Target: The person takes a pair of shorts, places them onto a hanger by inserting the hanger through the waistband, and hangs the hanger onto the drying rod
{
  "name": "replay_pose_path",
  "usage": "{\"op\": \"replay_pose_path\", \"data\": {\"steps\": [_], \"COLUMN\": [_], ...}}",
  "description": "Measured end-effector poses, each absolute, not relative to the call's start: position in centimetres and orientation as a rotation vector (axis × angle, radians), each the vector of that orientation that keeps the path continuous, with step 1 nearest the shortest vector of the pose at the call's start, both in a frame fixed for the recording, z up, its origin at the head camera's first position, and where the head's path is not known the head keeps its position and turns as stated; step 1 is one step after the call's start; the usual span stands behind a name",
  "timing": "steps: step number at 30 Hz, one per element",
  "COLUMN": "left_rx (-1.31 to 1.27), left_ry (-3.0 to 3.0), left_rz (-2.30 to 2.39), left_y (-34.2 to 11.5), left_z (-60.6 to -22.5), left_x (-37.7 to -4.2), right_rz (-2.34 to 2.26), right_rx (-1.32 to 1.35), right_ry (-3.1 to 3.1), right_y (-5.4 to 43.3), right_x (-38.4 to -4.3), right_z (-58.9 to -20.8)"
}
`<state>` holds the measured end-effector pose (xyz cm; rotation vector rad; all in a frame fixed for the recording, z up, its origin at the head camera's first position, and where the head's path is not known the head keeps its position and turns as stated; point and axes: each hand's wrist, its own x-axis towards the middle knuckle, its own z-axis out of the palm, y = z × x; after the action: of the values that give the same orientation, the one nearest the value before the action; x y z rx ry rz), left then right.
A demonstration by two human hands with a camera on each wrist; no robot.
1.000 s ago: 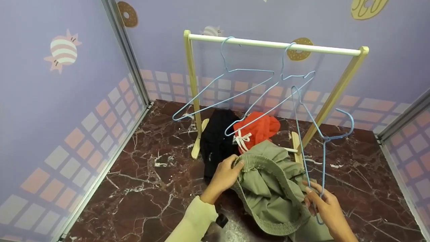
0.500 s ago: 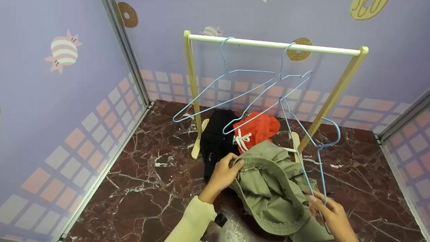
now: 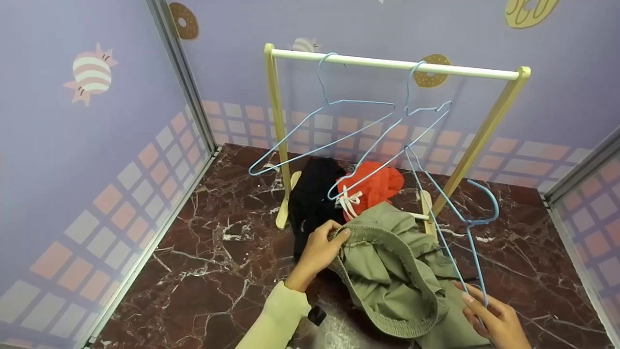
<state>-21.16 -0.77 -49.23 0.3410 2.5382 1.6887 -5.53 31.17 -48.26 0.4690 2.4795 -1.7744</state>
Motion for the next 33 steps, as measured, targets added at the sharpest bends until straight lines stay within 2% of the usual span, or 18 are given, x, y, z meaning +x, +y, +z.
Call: {"op": "replay_pose_path", "data": {"steps": [12,22,33], "left_rx": [0.346,0.304,0.292], "left_ry": [2.558,2.522,2.499], "left_rz": [1.708,1.749,1.766], "left_y": [-0.7,-0.9,-1.1], "left_z": [-49.3,-49.6,-49.4], "left_x": [-21.4,-21.8,-22.0], "right_rz": [-1.735,-1.780,-1.695], "right_rx": [0.555,0.446,0.470], "right_ry": [2.520,2.598,2.581], "right_y": [32.5,32.8,33.8], "right_x": [-4.2,-3.6,-2.9], "right_z": [-48.0,-48.9,-48.8]}}
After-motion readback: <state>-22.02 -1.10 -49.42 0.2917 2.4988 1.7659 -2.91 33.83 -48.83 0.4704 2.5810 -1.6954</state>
